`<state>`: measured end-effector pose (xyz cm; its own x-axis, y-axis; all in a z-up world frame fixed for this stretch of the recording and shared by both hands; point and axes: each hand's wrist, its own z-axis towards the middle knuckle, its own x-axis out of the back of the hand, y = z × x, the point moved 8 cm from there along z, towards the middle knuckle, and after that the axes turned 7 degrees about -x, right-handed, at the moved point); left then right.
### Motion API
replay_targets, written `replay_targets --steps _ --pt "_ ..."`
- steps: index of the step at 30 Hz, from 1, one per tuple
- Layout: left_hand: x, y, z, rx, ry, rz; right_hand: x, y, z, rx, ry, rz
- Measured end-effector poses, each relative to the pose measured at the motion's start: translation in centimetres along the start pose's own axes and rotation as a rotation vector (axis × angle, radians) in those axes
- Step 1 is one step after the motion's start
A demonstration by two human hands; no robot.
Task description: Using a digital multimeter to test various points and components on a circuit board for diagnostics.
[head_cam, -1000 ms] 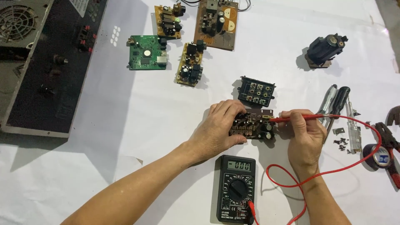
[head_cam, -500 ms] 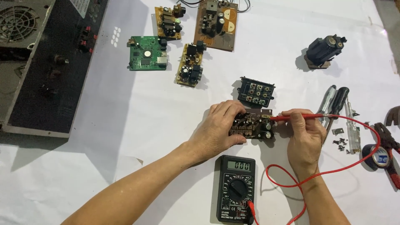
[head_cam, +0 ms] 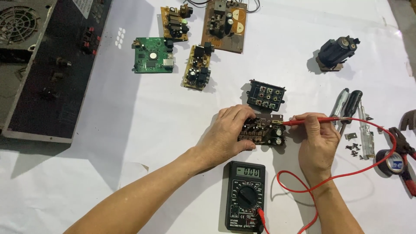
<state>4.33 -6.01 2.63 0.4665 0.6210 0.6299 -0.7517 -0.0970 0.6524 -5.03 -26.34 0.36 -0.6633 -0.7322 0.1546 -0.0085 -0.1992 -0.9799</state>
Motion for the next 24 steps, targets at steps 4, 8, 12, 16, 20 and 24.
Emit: replay_targets --steps 4,8,12,16,20,24 --pt "-0.09 -0.06 0.03 -0.005 0.007 -0.005 0.24 0.42 0.07 -0.012 -0.007 -0.001" --pt "-0.52 -0.48 0.06 -0.012 0.002 -0.024 0.29 0.02 -0.04 -0.115 0.028 0.072" --pt "-0.47 -0.23 0.16 -0.018 -0.024 -0.097 0.69 -0.05 0.16 -0.143 0.073 0.175" --pt "-0.29 0.21 0.14 -0.021 -0.027 -0.022 0.63 -0.18 0.14 -0.039 0.043 0.06" --pt "-0.39 -0.05 0.12 -0.001 -0.024 -0.035 0.69 0.11 0.2 -0.059 0.027 0.033" --pt "-0.59 -0.39 0.14 0.006 -0.003 -0.058 0.69 0.58 0.12 -0.074 0.021 0.018"
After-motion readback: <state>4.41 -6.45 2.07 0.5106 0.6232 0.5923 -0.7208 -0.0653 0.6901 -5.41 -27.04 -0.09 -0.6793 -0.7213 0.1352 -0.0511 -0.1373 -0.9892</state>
